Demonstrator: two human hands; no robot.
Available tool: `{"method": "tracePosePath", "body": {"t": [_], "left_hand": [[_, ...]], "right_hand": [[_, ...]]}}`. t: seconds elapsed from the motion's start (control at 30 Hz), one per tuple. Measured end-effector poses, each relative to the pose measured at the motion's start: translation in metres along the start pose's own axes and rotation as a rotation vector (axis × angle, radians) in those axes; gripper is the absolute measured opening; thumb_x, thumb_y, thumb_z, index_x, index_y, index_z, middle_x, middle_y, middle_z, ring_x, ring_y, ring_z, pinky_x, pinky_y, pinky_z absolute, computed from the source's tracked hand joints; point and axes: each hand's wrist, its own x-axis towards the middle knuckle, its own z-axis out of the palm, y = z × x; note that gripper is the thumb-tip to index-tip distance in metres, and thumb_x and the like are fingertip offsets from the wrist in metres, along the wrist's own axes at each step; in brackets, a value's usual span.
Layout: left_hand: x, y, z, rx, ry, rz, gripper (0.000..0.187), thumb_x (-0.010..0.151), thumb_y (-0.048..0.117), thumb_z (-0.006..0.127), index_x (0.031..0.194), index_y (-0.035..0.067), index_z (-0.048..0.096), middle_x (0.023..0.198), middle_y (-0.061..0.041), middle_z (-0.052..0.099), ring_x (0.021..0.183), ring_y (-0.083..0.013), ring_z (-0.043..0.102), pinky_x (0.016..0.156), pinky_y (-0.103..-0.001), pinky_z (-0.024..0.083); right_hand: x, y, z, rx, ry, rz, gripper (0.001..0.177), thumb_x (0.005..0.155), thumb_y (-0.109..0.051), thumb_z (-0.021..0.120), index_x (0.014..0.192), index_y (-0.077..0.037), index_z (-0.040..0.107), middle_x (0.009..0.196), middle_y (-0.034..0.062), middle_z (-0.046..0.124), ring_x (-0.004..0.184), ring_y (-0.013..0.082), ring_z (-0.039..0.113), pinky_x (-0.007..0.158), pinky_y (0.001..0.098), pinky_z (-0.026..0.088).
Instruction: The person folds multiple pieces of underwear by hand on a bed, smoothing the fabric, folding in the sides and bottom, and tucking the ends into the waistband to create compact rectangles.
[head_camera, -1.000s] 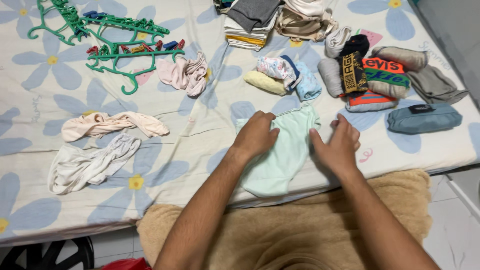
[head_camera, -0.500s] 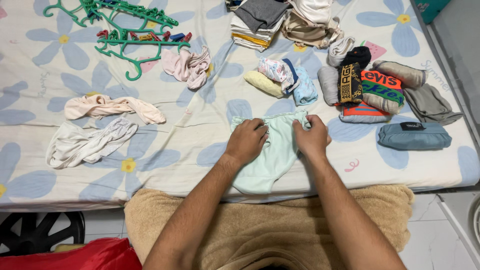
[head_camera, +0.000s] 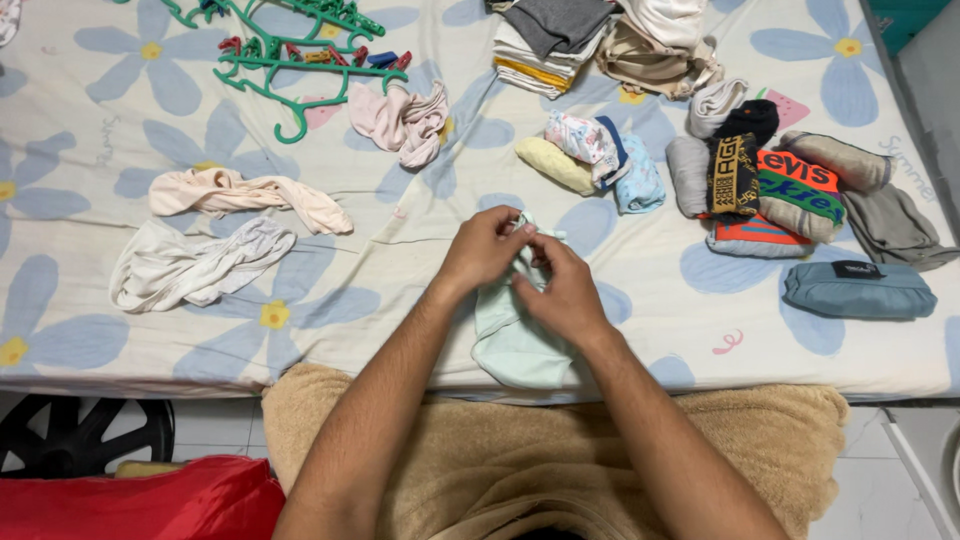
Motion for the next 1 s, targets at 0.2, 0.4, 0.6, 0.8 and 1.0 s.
{"method": "tracePosePath", "body": {"t": [0.2, 0.4, 0.6, 0.8, 1.0], "left_hand": [[-0.012, -0.005, -0.019, 0.09, -0.04, -0.068, 0.035, 0.091, 0.015, 0.067, 0.126, 0.009, 0.063, 0.088, -0.013, 0.073, 0.083, -0.0288, 0.071, 0.078, -0.04, 0.056], [-0.022, -0.015, -0.016, 0.397, 0.08, 0.135, 0.029, 0.089, 0.005, 0.065, 0.116, 0.012, 0.072, 0.109, -0.013, 0.068, 0.1, -0.0335, 0.066, 0.082, -0.047, 0.054], [-0.033, -0.006, -0.013, 0.529, 0.254, 0.509, 0.022, 0.078, 0.006, 0.069, 0.099, 0.007, 0.071, 0.111, -0.009, 0.064, 0.106, -0.0301, 0.063, 0.088, -0.042, 0.052], [-0.03, -0.01, -0.003, 0.607, 0.233, 0.594, 0.014, 0.083, 0.007, 0.068, 0.098, 0.007, 0.07, 0.108, -0.008, 0.065, 0.103, -0.028, 0.063, 0.085, -0.041, 0.051], [-0.023, -0.017, -0.009, 0.617, 0.137, 0.369, 0.013, 0.089, 0.007, 0.066, 0.1, 0.007, 0.071, 0.106, -0.008, 0.067, 0.101, -0.0279, 0.066, 0.081, -0.041, 0.056]], "right_hand": [[-0.013, 0.023, -0.017, -0.21, -0.107, -0.293, 0.052, 0.085, -0.024, 0.077, 0.133, -0.008, 0.064, 0.132, 0.0104, 0.066, 0.127, 0.0274, 0.062, 0.11, 0.0391, 0.049], [-0.016, 0.033, -0.018, -0.511, -0.254, -0.446, 0.075, 0.086, -0.049, 0.07, 0.145, -0.007, 0.053, 0.157, 0.0197, 0.043, 0.148, 0.0392, 0.031, 0.119, 0.055, 0.023], [-0.019, 0.042, -0.011, -0.521, -0.198, -0.428, 0.057, 0.09, -0.044, 0.066, 0.134, -0.008, 0.062, 0.148, 0.0207, 0.048, 0.142, 0.0398, 0.034, 0.117, 0.0585, 0.022], [0.004, 0.045, -0.018, -0.266, 0.097, -0.303, 0.022, 0.092, -0.006, 0.066, 0.113, -0.004, 0.071, 0.116, 0.0124, 0.066, 0.108, 0.0276, 0.064, 0.094, 0.0384, 0.054], [0.027, 0.033, -0.035, -0.251, -0.01, -0.138, 0.027, 0.085, -0.007, 0.078, 0.111, -0.001, 0.072, 0.104, 0.0125, 0.07, 0.083, 0.0252, 0.069, 0.075, 0.0348, 0.056]]}}
